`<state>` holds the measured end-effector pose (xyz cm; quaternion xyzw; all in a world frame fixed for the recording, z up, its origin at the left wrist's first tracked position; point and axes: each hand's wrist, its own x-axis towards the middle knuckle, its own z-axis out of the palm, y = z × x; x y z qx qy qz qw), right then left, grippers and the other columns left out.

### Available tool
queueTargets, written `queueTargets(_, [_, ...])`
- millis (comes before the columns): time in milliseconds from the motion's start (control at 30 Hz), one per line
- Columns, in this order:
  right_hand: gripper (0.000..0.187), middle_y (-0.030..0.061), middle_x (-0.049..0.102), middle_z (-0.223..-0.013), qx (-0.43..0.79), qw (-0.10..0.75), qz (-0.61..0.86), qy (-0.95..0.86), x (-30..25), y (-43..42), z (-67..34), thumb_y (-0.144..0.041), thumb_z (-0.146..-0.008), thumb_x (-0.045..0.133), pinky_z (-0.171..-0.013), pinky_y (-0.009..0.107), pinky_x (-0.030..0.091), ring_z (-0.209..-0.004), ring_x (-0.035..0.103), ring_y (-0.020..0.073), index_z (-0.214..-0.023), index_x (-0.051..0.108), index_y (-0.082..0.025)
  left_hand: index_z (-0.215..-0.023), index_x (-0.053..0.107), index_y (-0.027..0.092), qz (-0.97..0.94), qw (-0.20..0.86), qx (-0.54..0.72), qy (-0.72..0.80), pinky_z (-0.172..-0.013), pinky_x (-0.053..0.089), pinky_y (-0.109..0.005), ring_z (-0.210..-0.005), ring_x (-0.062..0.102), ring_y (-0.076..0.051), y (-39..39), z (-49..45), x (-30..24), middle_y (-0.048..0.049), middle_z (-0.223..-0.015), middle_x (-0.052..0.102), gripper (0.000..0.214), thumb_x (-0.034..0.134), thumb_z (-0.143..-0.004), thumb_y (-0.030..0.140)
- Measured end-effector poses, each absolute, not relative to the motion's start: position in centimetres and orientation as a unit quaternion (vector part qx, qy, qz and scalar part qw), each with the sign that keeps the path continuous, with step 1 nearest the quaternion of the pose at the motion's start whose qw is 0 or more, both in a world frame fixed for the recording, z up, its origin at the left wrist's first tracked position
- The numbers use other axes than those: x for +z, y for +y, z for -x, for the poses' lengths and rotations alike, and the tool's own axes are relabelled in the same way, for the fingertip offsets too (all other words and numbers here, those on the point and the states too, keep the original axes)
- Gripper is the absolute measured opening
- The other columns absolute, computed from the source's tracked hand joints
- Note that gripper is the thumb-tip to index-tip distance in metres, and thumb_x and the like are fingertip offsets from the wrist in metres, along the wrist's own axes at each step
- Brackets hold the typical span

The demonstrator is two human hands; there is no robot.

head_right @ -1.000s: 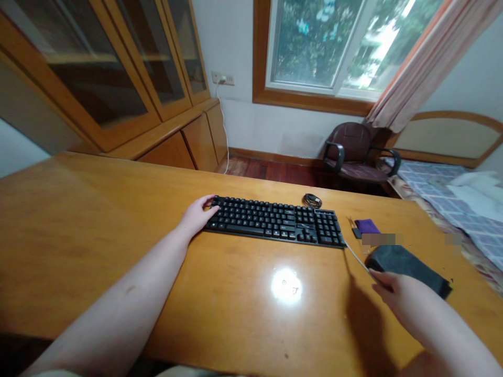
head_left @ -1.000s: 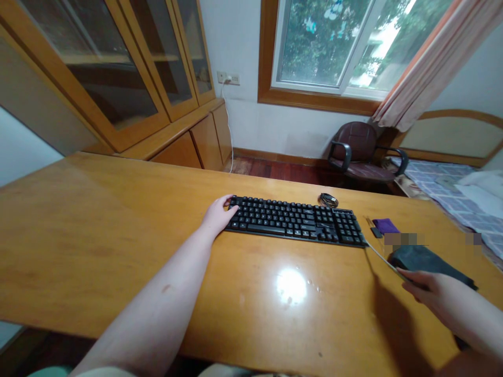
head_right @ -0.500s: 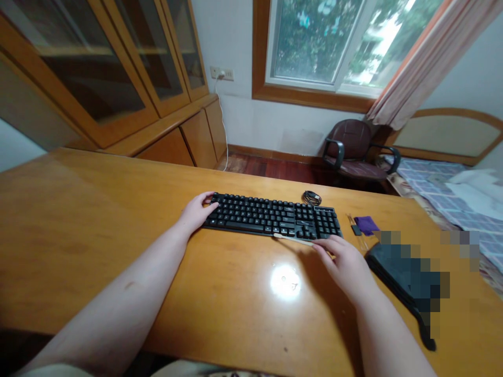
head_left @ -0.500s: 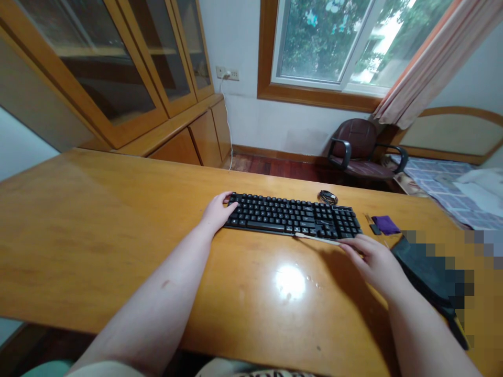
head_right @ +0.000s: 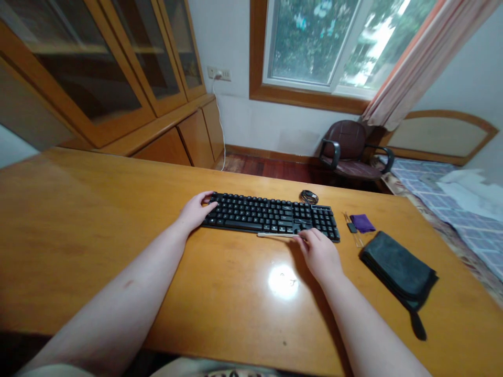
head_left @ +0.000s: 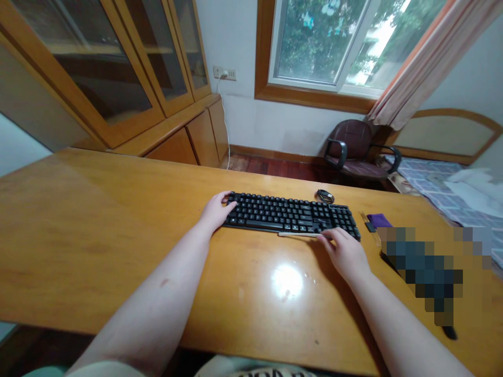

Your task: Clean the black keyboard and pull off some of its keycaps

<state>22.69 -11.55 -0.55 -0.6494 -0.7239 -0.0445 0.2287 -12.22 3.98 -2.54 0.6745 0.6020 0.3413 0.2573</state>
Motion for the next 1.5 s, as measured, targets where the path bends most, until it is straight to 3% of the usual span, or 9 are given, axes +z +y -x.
queueTargets(133, [0.030, 0.0061, 0.066, -0.080, 0.054, 0.304, 0.659, -0.686, -0.5, -11.4, -24.0, -0.044, -0.084, 0.049, -0.067, 0.030, 0.047, -0.075, 0.061, 0.0192, -0.079, 0.066, -0.020, -0.118, 0.054, 0.017, -0.678, 0.249, 0.340, 0.602, -0.090, 0.045, -0.033, -0.098, 0.060, -0.020, 4.0, 12.2, -2.6, -0.0093, -0.112, 0.061, 0.046, 0.059, -0.075, 0.032])
queueTargets(267, [0.030, 0.0062, 0.069, -0.091, 0.122, 0.369, 0.679, -0.623, 0.6, -9.4, -23.9, -0.045, -0.081, 0.051, -0.077, 0.032, 0.047, -0.086, 0.062, 0.0212, -0.088, 0.069, -0.021, -0.121, 0.051, 0.016, -0.674, 0.247, 0.339, 0.608, -0.091, 0.044, -0.033, -0.099, 0.059, -0.020, 4.1, 12.2, -2.7, -0.0099, -0.116, 0.060, 0.049, 0.060, -0.075, 0.030])
queueTargets(400, [0.029, 0.0047, 0.070, -0.094, 0.145, 0.325, 0.677, -0.645, 2.5, -4.5, -21.1, -0.041, -0.083, 0.049, -0.082, 0.033, 0.044, -0.091, 0.062, 0.0210, -0.091, 0.070, -0.022, -0.126, 0.046, 0.015, -0.673, 0.250, 0.340, 0.608, -0.092, 0.044, -0.033, -0.101, 0.058, -0.020, 4.5, 12.3, -3.2, -0.0104, -0.118, 0.059, 0.055, 0.059, -0.075, 0.033])
queueTargets(533, [0.025, 0.0041, 0.070, -0.086, 0.185, 0.259, 0.670, -0.671, 3.0, 1.2, -16.8, -0.034, -0.078, 0.058, -0.075, 0.031, 0.046, -0.080, 0.063, 0.0203, -0.097, 0.068, -0.022, -0.121, 0.051, 0.019, -0.687, 0.236, 0.326, 0.605, -0.091, 0.044, -0.033, -0.100, 0.059, -0.020, 4.7, 12.5, -3.7, -0.0087, -0.117, 0.059, 0.048, 0.058, -0.076, 0.036])
queueTargets(633, [0.021, 0.0068, 0.069, -0.093, 0.187, 0.236, 0.630, -0.716, 2.5, 4.5, -13.9, -0.032, -0.082, 0.056, -0.081, 0.031, 0.044, -0.089, 0.061, 0.0212, -0.093, 0.070, -0.020, -0.119, 0.053, 0.020, -0.695, 0.228, 0.324, 0.600, -0.091, 0.044, -0.034, -0.099, 0.059, -0.020, 4.6, 12.7, -3.7, -0.0084, -0.116, 0.059, 0.046, 0.057, -0.077, 0.037])
queueTargets(833, [0.022, 0.0096, 0.065, -0.098, 0.130, 0.239, 0.624, -0.733, 1.4, 7.7, -10.9, -0.030, -0.085, 0.053, -0.081, 0.033, 0.044, -0.091, 0.059, 0.0227, -0.094, 0.070, -0.020, -0.119, 0.053, 0.020, -0.691, 0.226, 0.315, 0.609, -0.091, 0.044, -0.035, -0.100, 0.059, -0.021, 4.4, 12.6, -3.5, -0.0088, -0.116, 0.058, 0.045, 0.056, -0.077, 0.038])
queueTargets(1000, [0.024, 0.0092, 0.066, -0.099, 0.156, 0.220, 0.590, -0.761, 0.4, 8.0, -10.4, -0.028, -0.085, 0.052, -0.084, 0.033, 0.044, -0.093, 0.059, 0.0228, -0.098, 0.070, -0.019, -0.119, 0.053, 0.020, -0.692, 0.225, 0.315, 0.609, -0.090, 0.044, -0.034, -0.098, 0.059, -0.021, 4.5, 12.5, -3.7, -0.0080, -0.115, 0.059, 0.045, 0.057, -0.077, 0.037])
queueTargets(1267, [0.023, 0.0087, 0.065, -0.090, 0.133, 0.205, 0.550, -0.799, 0.7, 7.0, -17.0, -0.022, -0.084, 0.053, -0.081, 0.030, 0.045, -0.084, 0.060, 0.0181, -0.099, 0.070, -0.016, -0.119, 0.053, 0.019, -0.693, 0.224, 0.311, 0.611, -0.091, 0.044, -0.035, -0.099, 0.059, -0.021, 4.5, 12.6, -3.5, -0.0090, -0.115, 0.059, 0.046, 0.057, -0.077, 0.038])
queueTargets(1500, [0.024, 0.0071, 0.068, -0.090, 0.162, 0.197, 0.567, -0.783, 0.7, 6.2, -23.5, -0.028, -0.081, 0.056, -0.080, 0.031, 0.047, -0.085, 0.062, 0.0187, -0.096, 0.071, -0.017, -0.118, 0.053, 0.019, -0.692, 0.218, 0.312, 0.613, -0.091, 0.043, -0.035, -0.099, 0.058, -0.022, 4.5, 12.5, -3.5, -0.0092, -0.115, 0.059, 0.046, 0.056, -0.077, 0.038])
